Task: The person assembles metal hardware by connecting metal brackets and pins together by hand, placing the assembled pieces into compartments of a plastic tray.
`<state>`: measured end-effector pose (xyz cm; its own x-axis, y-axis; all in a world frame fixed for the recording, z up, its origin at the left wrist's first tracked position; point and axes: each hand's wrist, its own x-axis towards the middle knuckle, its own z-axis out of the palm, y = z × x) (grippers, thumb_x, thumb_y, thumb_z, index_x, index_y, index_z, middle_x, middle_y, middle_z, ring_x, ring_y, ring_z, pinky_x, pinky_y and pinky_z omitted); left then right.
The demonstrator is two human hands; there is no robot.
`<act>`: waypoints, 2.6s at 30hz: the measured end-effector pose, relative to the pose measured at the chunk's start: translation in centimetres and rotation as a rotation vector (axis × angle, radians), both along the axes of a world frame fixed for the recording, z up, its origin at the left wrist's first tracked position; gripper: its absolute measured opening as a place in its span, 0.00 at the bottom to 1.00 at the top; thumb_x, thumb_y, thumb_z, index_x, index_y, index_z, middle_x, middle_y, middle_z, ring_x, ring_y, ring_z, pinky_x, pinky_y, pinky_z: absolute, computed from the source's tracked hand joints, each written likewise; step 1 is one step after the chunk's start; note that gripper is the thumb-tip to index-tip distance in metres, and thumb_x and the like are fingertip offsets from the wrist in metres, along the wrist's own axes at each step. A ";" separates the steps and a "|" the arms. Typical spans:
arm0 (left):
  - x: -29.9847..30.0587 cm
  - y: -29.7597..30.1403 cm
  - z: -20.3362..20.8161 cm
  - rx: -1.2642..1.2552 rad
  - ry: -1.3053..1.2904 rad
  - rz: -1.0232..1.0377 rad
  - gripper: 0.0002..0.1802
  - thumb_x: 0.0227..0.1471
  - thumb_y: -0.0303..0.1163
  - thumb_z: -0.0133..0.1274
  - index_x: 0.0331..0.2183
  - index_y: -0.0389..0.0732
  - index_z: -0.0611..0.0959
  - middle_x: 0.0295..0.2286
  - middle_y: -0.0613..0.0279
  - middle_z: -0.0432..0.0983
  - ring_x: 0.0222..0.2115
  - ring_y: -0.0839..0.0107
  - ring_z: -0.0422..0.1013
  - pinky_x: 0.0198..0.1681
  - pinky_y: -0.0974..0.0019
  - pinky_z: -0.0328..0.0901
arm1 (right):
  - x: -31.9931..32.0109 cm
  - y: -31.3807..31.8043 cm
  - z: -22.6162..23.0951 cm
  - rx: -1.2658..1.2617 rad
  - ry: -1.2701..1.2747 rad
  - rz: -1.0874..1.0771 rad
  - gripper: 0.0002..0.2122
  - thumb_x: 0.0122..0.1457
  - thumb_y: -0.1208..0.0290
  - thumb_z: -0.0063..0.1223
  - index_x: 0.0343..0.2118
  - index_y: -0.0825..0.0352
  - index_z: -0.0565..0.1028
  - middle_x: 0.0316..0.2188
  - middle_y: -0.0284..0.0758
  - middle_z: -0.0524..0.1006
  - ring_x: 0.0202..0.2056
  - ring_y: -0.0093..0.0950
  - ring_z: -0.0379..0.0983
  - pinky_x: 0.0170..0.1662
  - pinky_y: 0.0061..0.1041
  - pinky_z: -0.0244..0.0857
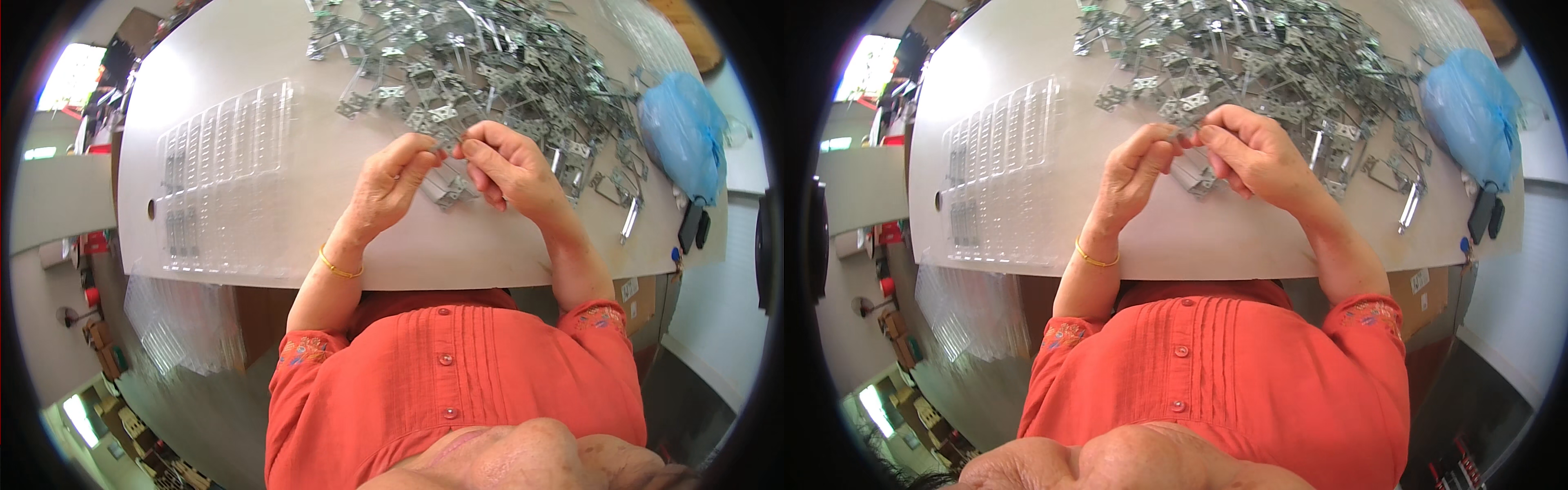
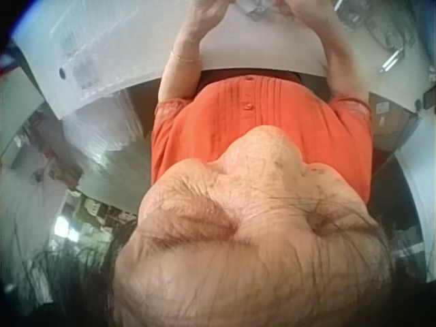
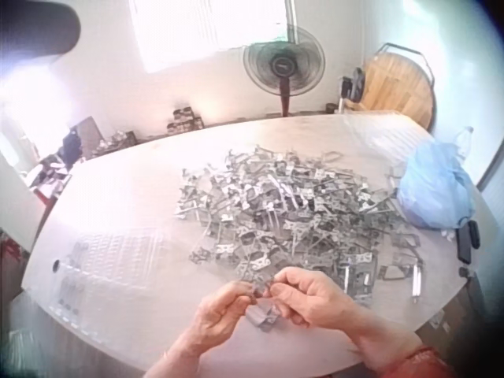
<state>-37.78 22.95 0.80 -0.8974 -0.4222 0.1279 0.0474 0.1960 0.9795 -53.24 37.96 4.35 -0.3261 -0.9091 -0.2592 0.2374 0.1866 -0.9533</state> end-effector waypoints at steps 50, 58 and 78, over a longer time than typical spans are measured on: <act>-0.6 0.6 -1.5 0.094 0.121 0.126 0.13 0.61 0.37 0.55 0.30 0.36 0.78 0.26 0.69 0.75 0.28 0.80 0.69 0.32 0.71 0.64 | 2.3 -0.6 -3.5 -0.507 1.209 -0.182 0.07 0.61 0.80 0.55 0.42 0.69 0.75 0.38 0.42 0.79 0.33 0.32 0.79 0.35 0.25 0.73; 0.7 0.2 1.2 0.274 0.051 0.132 0.10 0.62 0.33 0.52 0.31 0.36 0.76 0.23 0.72 0.68 0.26 0.84 0.61 0.28 0.74 0.60 | 3.4 -0.9 -1.7 -0.636 1.316 -0.150 0.07 0.59 0.81 0.57 0.40 0.69 0.76 0.48 0.52 0.76 0.39 0.37 0.80 0.39 0.28 0.76; 22.9 -23.0 4.3 -0.913 -0.872 0.936 0.12 0.55 0.36 0.50 0.34 0.38 0.81 0.34 0.43 0.80 0.39 0.47 0.76 0.44 0.49 0.69 | 3.6 -1.1 -2.3 -0.587 1.189 -0.066 0.07 0.56 0.79 0.61 0.38 0.67 0.76 0.47 0.45 0.78 0.33 0.33 0.81 0.33 0.25 0.75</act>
<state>-14.88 -0.05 5.14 -0.3023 -0.9217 0.2429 -0.9202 0.3487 0.1778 -49.63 36.88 2.02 -0.1272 -0.7610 0.6362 -0.7995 -0.3010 -0.5199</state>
